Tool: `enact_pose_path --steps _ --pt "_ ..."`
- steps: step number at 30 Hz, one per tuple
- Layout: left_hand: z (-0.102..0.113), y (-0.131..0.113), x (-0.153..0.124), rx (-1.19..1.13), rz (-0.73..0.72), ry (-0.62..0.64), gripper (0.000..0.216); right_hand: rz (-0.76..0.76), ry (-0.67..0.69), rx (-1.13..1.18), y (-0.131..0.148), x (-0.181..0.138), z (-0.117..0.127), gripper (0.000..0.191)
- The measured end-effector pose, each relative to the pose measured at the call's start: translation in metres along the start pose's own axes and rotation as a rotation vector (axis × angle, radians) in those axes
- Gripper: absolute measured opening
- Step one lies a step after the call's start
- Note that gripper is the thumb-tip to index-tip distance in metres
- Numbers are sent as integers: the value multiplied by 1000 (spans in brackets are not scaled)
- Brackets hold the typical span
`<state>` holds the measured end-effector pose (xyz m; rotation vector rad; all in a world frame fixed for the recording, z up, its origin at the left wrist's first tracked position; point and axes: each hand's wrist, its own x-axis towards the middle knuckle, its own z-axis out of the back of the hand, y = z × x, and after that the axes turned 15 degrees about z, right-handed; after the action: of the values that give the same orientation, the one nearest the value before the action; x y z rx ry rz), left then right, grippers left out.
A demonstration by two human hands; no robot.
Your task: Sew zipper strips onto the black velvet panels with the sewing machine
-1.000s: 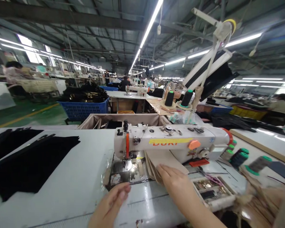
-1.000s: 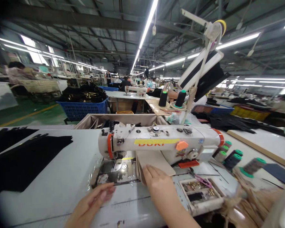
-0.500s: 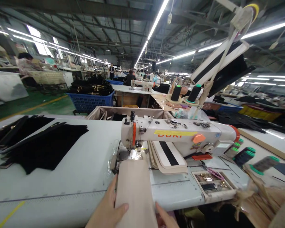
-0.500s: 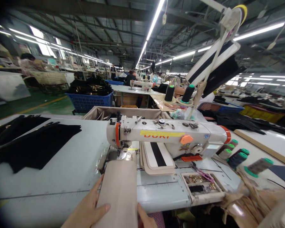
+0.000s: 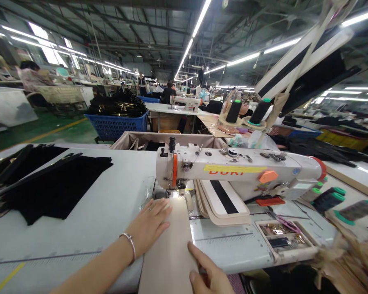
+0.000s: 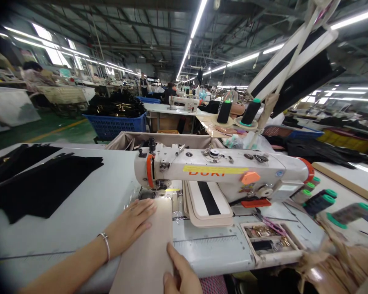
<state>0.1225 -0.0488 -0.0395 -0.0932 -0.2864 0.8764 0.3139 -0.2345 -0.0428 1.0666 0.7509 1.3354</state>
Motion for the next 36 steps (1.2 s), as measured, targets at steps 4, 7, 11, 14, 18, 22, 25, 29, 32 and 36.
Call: enact_pose_path --steps 4,7,11,14,18,22,25,29,32,36 --pt "-2 8 14 -26 15 -31 39 90 -27 -126 11 16 1 46" --pt "-1 9 21 -17 33 3 39 100 -25 -133 8 23 0 47" --pt "-2 11 25 -30 40 -3 39 83 -10 -101 -1 25 -2 50" --pt "-3 12 25 -48 43 -17 39 83 -12 -110 0 26 -1 48" --pt "-3 11 26 -39 46 -15 38 85 -17 -97 4 29 0 46" --pt "-1 12 28 -50 44 -22 37 81 -6 -113 -4 29 -3 49" --pt "0 12 29 -77 41 -25 36 107 1 -158 -12 28 -2 52" --pt "1 2 28 -65 61 -23 37 252 145 -431 1 39 7 48" --pt "9 0 25 -80 51 21 38 338 230 -749 23 65 5 33" --pt "48 54 15 -39 230 142 39 585 262 -841 33 101 -11 36"
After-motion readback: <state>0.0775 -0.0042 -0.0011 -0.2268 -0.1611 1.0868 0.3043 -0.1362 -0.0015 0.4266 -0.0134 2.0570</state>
